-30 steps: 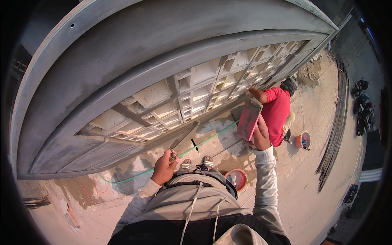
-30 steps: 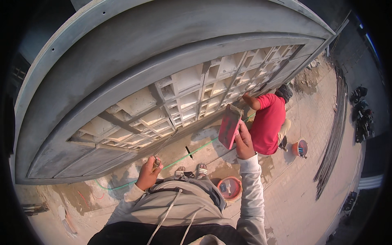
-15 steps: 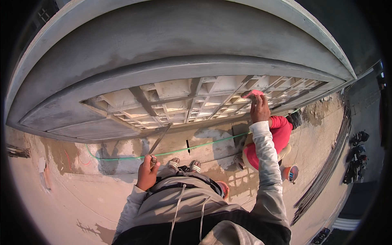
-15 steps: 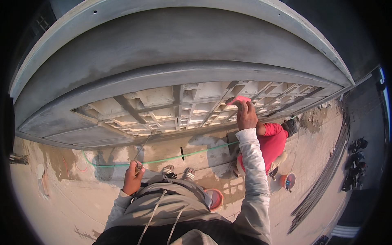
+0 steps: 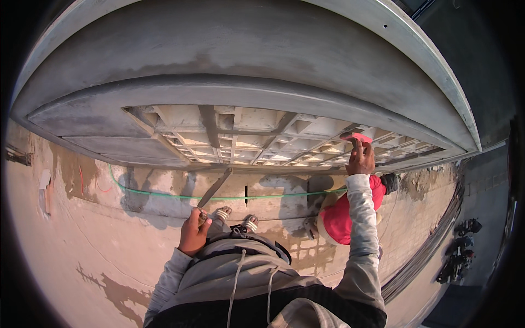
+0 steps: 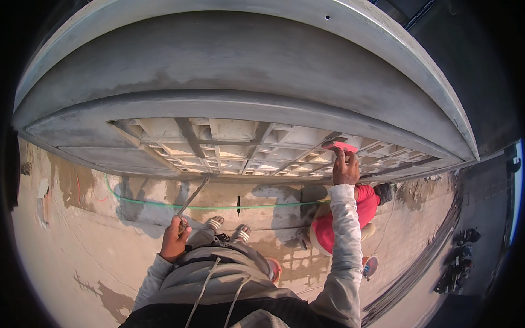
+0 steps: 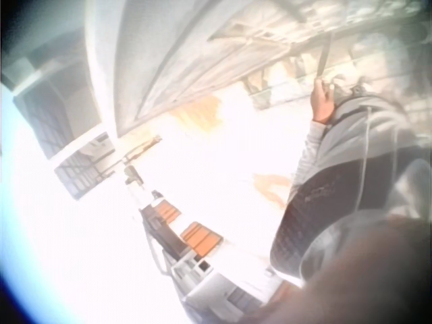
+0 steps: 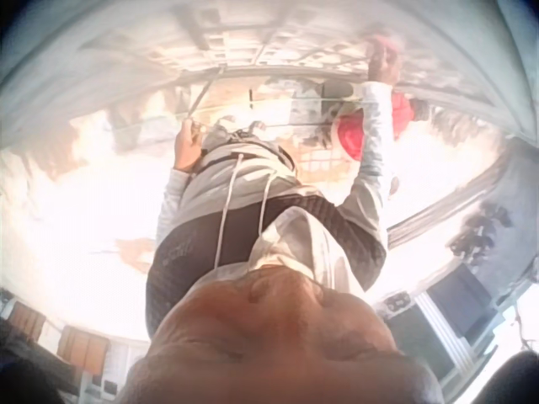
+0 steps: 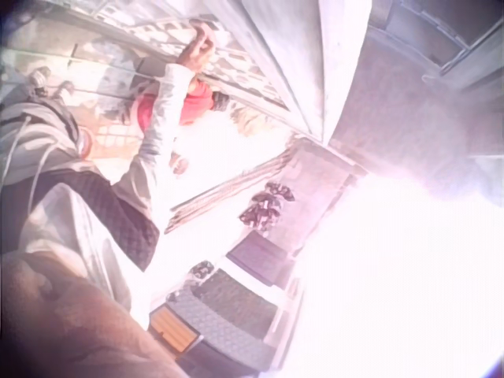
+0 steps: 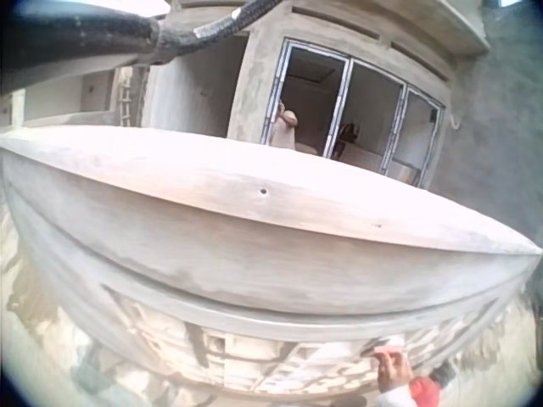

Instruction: The person applies plaster to a decorative lattice wall using a trowel and a pink float. They scoop material from a bucket, spread it onto the wall surface, and smooth it into the recessed grid pattern. Another worker is visible nearby performing similar tasks.

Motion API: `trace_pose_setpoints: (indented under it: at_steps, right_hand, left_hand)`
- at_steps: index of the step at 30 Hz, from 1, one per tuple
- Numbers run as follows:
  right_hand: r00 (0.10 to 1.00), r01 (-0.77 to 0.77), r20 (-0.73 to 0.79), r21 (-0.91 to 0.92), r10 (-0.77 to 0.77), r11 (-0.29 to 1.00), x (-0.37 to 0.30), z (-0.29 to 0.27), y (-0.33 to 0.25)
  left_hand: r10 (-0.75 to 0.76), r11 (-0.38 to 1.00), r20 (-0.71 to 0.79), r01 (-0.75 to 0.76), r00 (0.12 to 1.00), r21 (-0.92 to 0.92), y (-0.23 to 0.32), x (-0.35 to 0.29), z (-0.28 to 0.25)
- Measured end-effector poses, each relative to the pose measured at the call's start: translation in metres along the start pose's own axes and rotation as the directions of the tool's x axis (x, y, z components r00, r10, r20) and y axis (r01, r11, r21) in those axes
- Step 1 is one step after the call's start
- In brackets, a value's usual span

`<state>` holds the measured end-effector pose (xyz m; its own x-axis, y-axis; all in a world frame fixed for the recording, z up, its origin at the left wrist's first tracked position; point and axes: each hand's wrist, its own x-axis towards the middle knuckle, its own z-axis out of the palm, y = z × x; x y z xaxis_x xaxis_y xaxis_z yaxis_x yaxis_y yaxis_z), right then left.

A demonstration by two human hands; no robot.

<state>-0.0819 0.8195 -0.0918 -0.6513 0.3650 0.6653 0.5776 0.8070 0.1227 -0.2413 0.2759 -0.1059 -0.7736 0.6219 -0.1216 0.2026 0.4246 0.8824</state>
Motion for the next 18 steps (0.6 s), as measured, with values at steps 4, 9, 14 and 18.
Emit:
trace_pose_setpoints:
  at_steps: [4, 9, 14, 18]
  right_hand:
    - [1.0, 0.026, 0.007, -0.047, -0.026, 0.999, 0.008, -0.003, -0.003]
    - [0.993, 0.095, -0.051, -0.171, -0.105, 0.981, 0.017, -0.003, 0.001]
    - [0.994, 0.089, 0.084, -0.296, -0.067, 0.951, 0.021, -0.026, 0.0]
    - [0.981, -0.103, 0.134, -0.265, 0.143, 0.959, 0.008, -0.051, -0.009]
  left_hand:
    - [0.002, 1.0, -0.005, -0.002, 1.0, -0.003, -0.004, -0.001, 0.0]
    - [0.008, 1.0, -0.001, -0.008, 1.0, -0.001, -0.009, 0.001, -0.001]
    - [-0.009, 1.0, -0.003, 0.009, 1.0, -0.012, -0.007, 0.005, -0.005]
    - [-0.005, 1.0, -0.014, 0.005, 1.0, -0.004, -0.007, 0.007, -0.007]
